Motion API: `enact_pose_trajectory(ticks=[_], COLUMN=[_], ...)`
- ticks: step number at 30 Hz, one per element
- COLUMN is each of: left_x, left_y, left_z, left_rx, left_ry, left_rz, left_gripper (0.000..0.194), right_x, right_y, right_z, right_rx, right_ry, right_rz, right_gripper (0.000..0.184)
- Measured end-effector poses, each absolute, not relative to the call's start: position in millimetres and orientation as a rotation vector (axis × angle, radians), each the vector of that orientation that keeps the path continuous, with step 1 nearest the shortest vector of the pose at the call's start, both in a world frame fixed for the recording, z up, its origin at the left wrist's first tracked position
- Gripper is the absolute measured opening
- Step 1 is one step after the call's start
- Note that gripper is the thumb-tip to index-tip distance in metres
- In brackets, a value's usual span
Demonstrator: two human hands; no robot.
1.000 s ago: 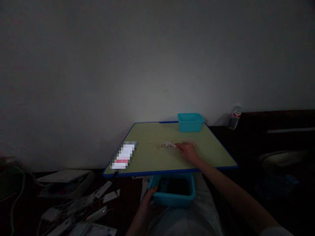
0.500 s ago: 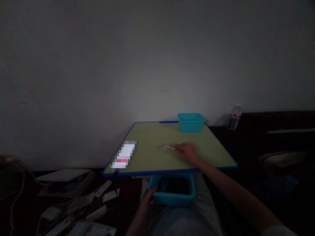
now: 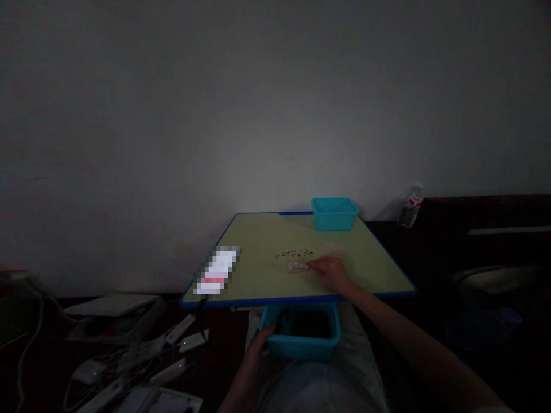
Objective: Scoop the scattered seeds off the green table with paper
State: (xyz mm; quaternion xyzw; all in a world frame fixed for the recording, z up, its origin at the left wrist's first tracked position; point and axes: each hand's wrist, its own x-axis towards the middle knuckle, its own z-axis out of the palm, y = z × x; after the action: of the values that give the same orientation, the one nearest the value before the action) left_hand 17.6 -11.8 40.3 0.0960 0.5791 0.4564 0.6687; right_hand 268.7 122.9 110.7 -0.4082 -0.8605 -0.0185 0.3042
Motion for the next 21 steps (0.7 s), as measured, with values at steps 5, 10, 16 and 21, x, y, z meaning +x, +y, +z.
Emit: enact_pose_trajectory(ticks=[5,10,16,21], left_x=[18.5,15.8,14.7,15.3], left_y=[-13.4,-16.5,-12.9,-13.8], left_z=[44.4,35.4,29.4,40.4], left_rx=[0.208,0.305,0.316,0.265], left_ry=[1.290,1.278,1.330,1.330], left_rz=[0.994,1.041,1.038,0.997], left_gripper=[0.064,0.054,0.047,0.054], right_x=[255.4,215.0,186.6,203.2], right_y=[105.4,69.0,55.2,59.1], right_z=[116.1,121.3,132.6,138.1], right_rx=[-1.020,-0.905,-1.001,-1.189], right_ry=[-2.226,-2.449,-2.666,-2.675], right_rz=[-0.133,-0.315,-0.354,-0.301], right_gripper=[0.040,0.045,0.035,0.036])
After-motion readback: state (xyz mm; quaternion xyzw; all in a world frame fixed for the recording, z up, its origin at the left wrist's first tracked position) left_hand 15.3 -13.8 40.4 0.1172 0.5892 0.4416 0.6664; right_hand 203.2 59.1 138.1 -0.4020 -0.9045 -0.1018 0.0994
